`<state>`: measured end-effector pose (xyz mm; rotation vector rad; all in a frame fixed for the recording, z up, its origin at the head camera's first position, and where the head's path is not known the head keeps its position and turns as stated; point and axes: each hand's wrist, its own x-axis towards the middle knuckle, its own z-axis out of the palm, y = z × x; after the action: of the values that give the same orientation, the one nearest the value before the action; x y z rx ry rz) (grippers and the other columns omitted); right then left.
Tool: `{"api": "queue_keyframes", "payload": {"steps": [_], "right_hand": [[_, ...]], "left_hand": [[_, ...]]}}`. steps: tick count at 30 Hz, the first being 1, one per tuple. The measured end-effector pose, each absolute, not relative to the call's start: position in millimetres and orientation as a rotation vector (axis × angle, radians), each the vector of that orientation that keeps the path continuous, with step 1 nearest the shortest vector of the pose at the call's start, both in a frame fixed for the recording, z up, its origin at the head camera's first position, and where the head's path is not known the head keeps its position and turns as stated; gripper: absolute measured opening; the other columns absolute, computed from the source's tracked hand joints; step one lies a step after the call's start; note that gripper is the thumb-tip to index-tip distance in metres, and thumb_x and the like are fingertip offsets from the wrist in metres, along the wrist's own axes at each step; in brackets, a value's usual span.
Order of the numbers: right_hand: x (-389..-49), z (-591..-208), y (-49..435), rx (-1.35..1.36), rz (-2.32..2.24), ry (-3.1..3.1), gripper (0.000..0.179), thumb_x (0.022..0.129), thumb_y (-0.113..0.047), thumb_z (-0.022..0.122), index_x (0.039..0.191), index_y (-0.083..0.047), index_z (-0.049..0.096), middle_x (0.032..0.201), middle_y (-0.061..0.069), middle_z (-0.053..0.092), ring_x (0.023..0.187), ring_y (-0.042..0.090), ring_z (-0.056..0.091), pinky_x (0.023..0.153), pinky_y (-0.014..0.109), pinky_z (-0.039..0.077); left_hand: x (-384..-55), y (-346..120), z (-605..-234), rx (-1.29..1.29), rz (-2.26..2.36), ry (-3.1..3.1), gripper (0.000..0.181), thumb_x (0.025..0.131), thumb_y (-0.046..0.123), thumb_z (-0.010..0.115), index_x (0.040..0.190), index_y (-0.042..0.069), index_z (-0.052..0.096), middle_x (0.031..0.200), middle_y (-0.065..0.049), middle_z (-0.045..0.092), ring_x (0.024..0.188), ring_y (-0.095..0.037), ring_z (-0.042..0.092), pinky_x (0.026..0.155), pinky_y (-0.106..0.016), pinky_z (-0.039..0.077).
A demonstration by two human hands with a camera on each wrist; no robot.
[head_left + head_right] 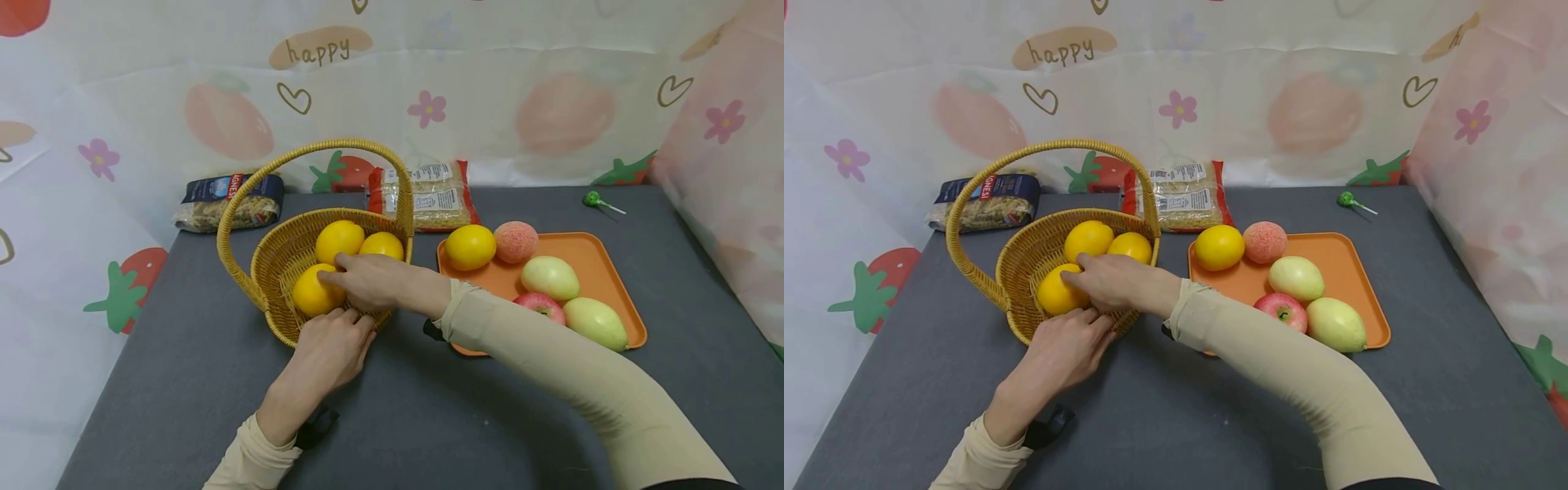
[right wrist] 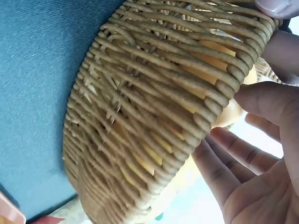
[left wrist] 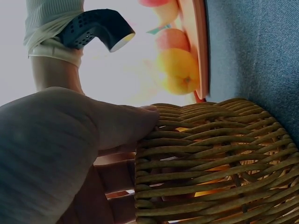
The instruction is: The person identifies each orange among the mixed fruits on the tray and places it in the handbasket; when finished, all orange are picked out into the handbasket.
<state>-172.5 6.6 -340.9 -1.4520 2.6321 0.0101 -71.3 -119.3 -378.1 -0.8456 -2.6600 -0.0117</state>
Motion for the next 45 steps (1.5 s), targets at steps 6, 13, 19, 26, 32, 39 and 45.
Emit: {"api": "queue_keyframes", "payload": {"steps": [6, 13, 19, 26, 32, 39, 45], "right_hand": [[-170.4, -337.2, 20.9, -1.521, -0.039, 2.651, 0.046, 0.098, -0.016, 0.054, 0.144, -0.016, 0.049, 0.12, 0.011, 0.059, 0.084, 0.023, 0.064, 0.078, 0.032, 0.055], [-163.4, -318.2, 45.2, -1.683, -0.075, 2.762, 0.041, 0.094, -0.015, 0.06, 0.134, -0.016, 0.059, 0.124, 0.01, 0.06, 0.091, 0.023, 0.064, 0.075, 0.031, 0.056], [-160.7, -295.5, 73.5, -1.774, -0.169, 2.854, 0.033, 0.09, -0.016, 0.068, 0.123, -0.015, 0.066, 0.12, 0.009, 0.063, 0.1, 0.024, 0.066, 0.079, 0.033, 0.056], [-176.9, -283.9, 125.7, -1.693, -0.317, 2.966, 0.031, 0.087, -0.005, 0.065, 0.118, -0.008, 0.068, 0.112, 0.012, 0.066, 0.09, 0.026, 0.065, 0.075, 0.038, 0.055], [-195.3, -288.1, 157.6, -1.518, -0.25, 3.017, 0.03, 0.087, -0.01, 0.068, 0.116, -0.006, 0.069, 0.111, 0.013, 0.065, 0.09, 0.027, 0.064, 0.077, 0.04, 0.055], [-206.8, -301.3, 175.0, -1.354, -0.172, 2.953, 0.038, 0.085, -0.012, 0.07, 0.122, -0.006, 0.065, 0.118, 0.016, 0.061, 0.102, 0.031, 0.061, 0.085, 0.045, 0.053], [-214.9, -314.5, 177.8, -1.171, -0.08, 2.796, 0.057, 0.085, -0.019, 0.074, 0.137, -0.009, 0.054, 0.137, 0.021, 0.05, 0.121, 0.038, 0.053, 0.099, 0.052, 0.047]], "left_hand": [[-71.0, -118.9, -377.5, -0.843, -0.018, -2.676, 0.018, 0.088, 0.027, 0.073, 0.079, 0.014, 0.064, 0.069, -0.001, 0.059, 0.058, -0.016, 0.054, 0.049, -0.028, 0.046], [-71.9, -119.0, -377.4, -0.849, -0.02, -2.687, 0.019, 0.088, 0.026, 0.073, 0.077, 0.014, 0.063, 0.068, -0.001, 0.06, 0.058, -0.016, 0.055, 0.05, -0.028, 0.047], [-72.0, -119.1, -378.1, -0.846, -0.021, -2.7, 0.02, 0.088, 0.027, 0.072, 0.076, 0.015, 0.062, 0.066, 0.0, 0.056, 0.057, -0.016, 0.054, 0.048, -0.028, 0.044], [-71.1, -118.8, -378.0, -0.837, -0.057, -2.696, 0.021, 0.089, 0.026, 0.071, 0.075, 0.016, 0.06, 0.064, 0.0, 0.053, 0.057, -0.016, 0.053, 0.049, -0.029, 0.043], [-70.7, -118.8, -378.3, -0.822, -0.055, -2.708, 0.02, 0.09, 0.026, 0.071, 0.076, 0.015, 0.06, 0.065, -0.001, 0.054, 0.058, -0.017, 0.054, 0.049, -0.03, 0.044], [-71.0, -119.4, -378.6, -0.83, -0.06, -2.684, 0.022, 0.089, 0.025, 0.071, 0.074, 0.016, 0.059, 0.064, 0.0, 0.052, 0.057, -0.016, 0.053, 0.048, -0.029, 0.044], [-71.0, -119.7, -379.2, -0.829, -0.056, -2.67, 0.023, 0.09, 0.026, 0.071, 0.073, 0.015, 0.059, 0.064, -0.001, 0.053, 0.056, -0.017, 0.054, 0.048, -0.03, 0.044]]}}
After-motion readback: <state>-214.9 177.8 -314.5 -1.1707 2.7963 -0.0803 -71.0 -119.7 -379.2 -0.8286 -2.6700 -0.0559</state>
